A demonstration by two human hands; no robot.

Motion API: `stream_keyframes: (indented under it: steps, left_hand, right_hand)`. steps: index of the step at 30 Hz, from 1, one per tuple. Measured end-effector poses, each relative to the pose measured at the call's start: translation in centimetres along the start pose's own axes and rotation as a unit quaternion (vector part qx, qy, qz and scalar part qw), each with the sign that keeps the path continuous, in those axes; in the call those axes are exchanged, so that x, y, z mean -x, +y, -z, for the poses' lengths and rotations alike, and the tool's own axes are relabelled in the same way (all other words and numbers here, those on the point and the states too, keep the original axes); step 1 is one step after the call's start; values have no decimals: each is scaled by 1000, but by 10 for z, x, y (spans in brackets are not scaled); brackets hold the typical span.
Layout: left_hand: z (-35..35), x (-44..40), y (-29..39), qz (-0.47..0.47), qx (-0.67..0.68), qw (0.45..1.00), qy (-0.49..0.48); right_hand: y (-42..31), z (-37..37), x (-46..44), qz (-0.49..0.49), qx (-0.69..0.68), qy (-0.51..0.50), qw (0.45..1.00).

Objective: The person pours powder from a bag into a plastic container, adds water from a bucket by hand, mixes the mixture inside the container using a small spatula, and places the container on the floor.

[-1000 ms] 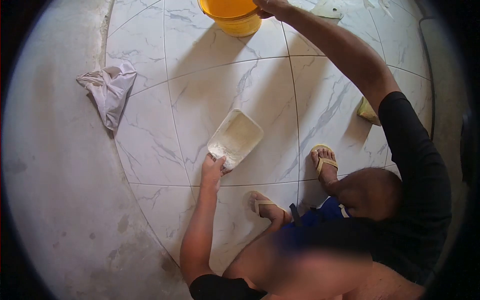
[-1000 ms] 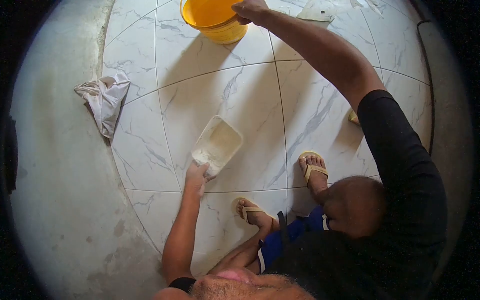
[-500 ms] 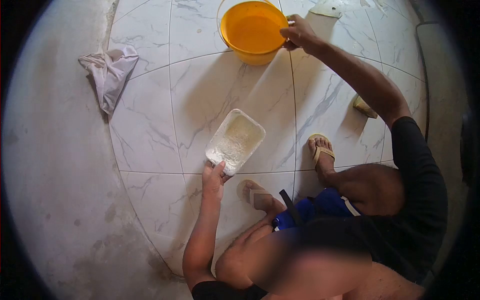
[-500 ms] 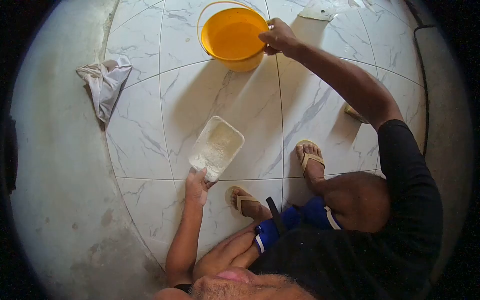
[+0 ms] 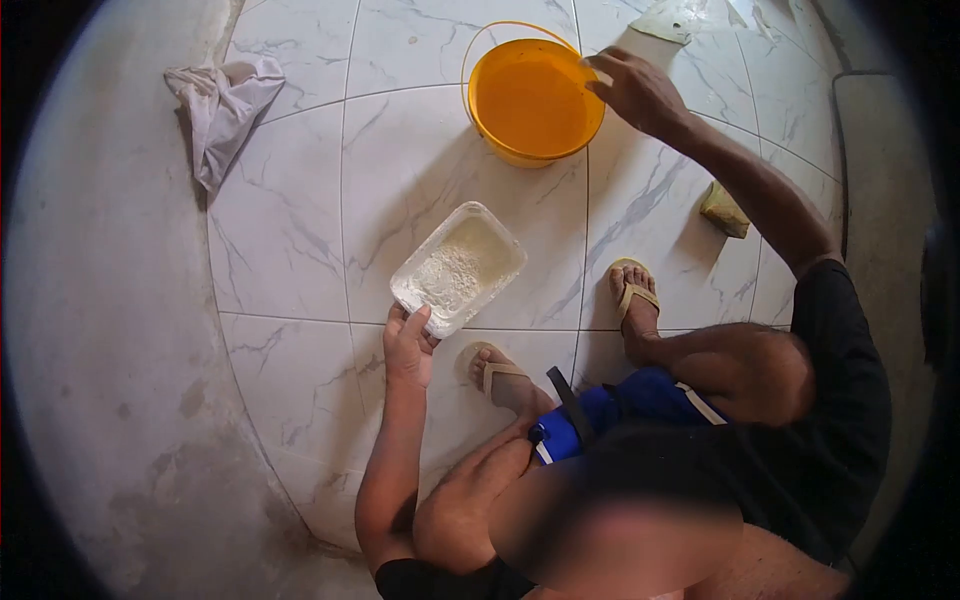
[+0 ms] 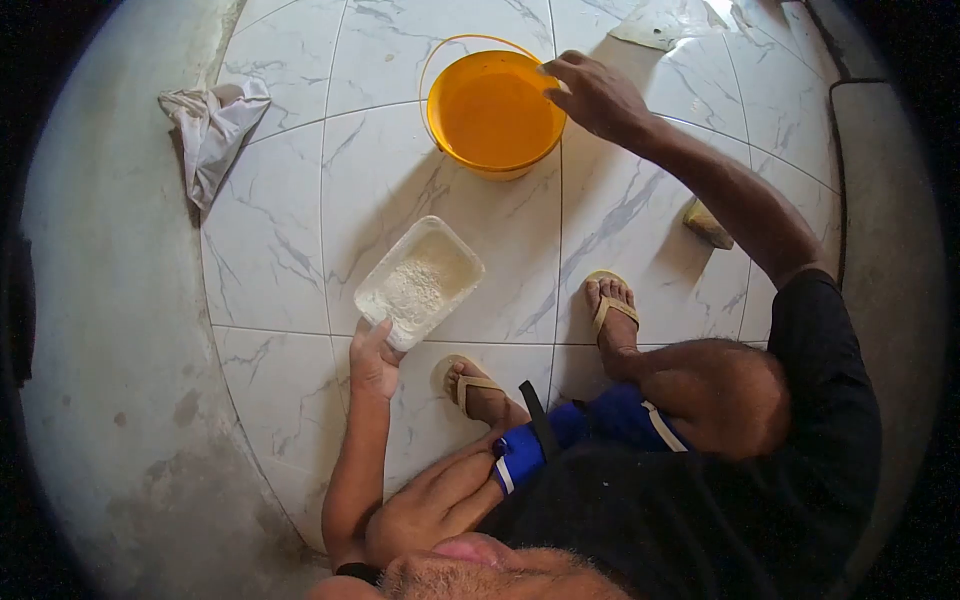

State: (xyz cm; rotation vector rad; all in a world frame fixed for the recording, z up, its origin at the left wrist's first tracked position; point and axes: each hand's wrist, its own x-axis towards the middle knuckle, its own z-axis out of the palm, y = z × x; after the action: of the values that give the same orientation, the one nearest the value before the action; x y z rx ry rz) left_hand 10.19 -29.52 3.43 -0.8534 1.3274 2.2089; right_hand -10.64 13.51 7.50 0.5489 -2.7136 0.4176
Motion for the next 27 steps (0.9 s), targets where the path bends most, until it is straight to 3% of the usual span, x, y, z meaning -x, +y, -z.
stream_keyframes:
  steps: [4, 7, 11, 15, 17, 19, 21, 23, 24, 25, 27]
  left_hand:
    - [-2, -2, -3, -14, 5, 1000, 2]
    - [-4, -14, -13, -8, 16, 1000, 0]
    - [-13, -27, -23, -13, 34, 999, -26]
    - [-19, -32, -23, -17, 37, 999, 9]
    - [-18, -33, -22, -32, 27, 999, 3]
    - [-20, -35, -21, -36, 34, 999, -1]
    - [-22, -36, -18, -32, 62, 998, 0]
    - [-25, -36, -18, -27, 73, 997, 2]
    - [-26, -36, -17, -25, 80, 997, 3]
    - [-27, -36, -15, -22, 79, 997, -3]
    - [-28, -35, -11, -12, 77, 997, -12]
  right_hand:
    - [-24, -26, -45, -53, -33, -291, 955]
    - [-29, -58, -54, 68, -25, -333, 940]
    - [-25, -92, -55, 43, -63, -393, 916]
    - [-25, -107, -62, 4, -158, -441, 883]
    - [-2, -132, -63, 137, -115, -414, 893]
    - [28, -164, -66, 417, 34, -319, 850]
    - [15, -133, -64, 249, -43, -414, 875]
    - [-14, -101, -65, -27, -216, -480, 850]
    - [-24, -94, -65, -213, -338, -479, 782]
    - [-33, -86, -66, -389, -441, -451, 672]
    - [-48, -67, -74, -378, -445, -459, 670]
